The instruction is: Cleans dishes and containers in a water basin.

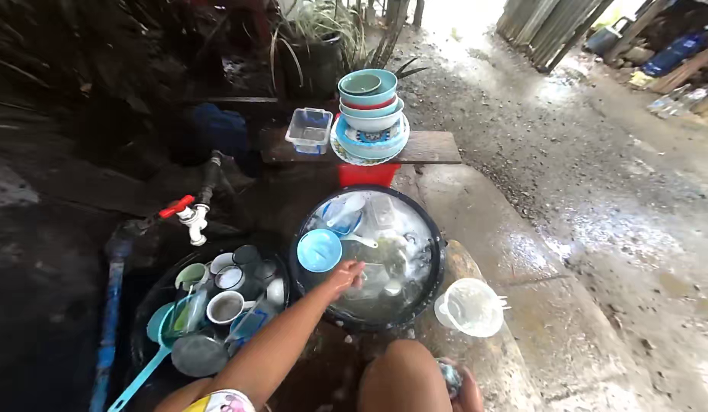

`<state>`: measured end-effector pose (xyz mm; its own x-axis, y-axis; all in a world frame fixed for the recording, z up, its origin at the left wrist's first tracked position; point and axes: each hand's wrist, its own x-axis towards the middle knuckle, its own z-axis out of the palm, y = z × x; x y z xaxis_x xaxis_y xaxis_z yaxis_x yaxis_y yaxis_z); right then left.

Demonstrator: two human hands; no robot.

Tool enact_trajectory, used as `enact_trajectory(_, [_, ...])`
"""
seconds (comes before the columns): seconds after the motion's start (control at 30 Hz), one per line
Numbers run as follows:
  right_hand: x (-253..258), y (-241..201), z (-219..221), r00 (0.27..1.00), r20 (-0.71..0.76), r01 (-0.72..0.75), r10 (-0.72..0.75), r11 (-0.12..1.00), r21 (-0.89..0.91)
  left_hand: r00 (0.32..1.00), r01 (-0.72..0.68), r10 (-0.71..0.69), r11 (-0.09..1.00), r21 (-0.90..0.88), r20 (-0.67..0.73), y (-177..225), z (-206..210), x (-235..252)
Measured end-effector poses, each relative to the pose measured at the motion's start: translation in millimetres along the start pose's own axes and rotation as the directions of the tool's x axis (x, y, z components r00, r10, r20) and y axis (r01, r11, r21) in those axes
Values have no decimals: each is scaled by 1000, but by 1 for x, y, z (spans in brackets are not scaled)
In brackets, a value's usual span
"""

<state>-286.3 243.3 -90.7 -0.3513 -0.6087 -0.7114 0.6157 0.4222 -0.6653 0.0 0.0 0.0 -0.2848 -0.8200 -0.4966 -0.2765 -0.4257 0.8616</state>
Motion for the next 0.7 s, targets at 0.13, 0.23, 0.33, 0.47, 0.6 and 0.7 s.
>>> enact_trajectory(0.13, [-12, -51, 63, 926, 377, -60, -10, 983, 174, 959, -94, 9, 953, -287, -284, 31, -13, -65])
enact_trajectory(0.23, [-40, -116, 142, 799, 548, 266, -245, 963, 42, 869, -207, -31, 884, -420, -493, 49, -20, -108])
enact_trajectory(0.33, [-100, -137, 234, 640, 595, 688, -486, 707, -162, 808, -256, 23, 913, -316, -588, 52, -22, -141])
enact_trajectory(0.47, [-151, -65, 311, 198, 844, 973, -498, -5, -231, 708, -416, 328, 909, 6, -625, 33, -12, -163])
enact_trajectory(0.6, [-134, -77, 324, 528, 718, 840, -454, 152, -521, 749, -292, 318, 946, 141, -582, 38, -20, -187])
enact_trajectory(0.7, [-141, -74, 330, 591, 646, 789, -483, 180, -587, 730, -298, 331, 941, 158, -598, 39, -28, -185])
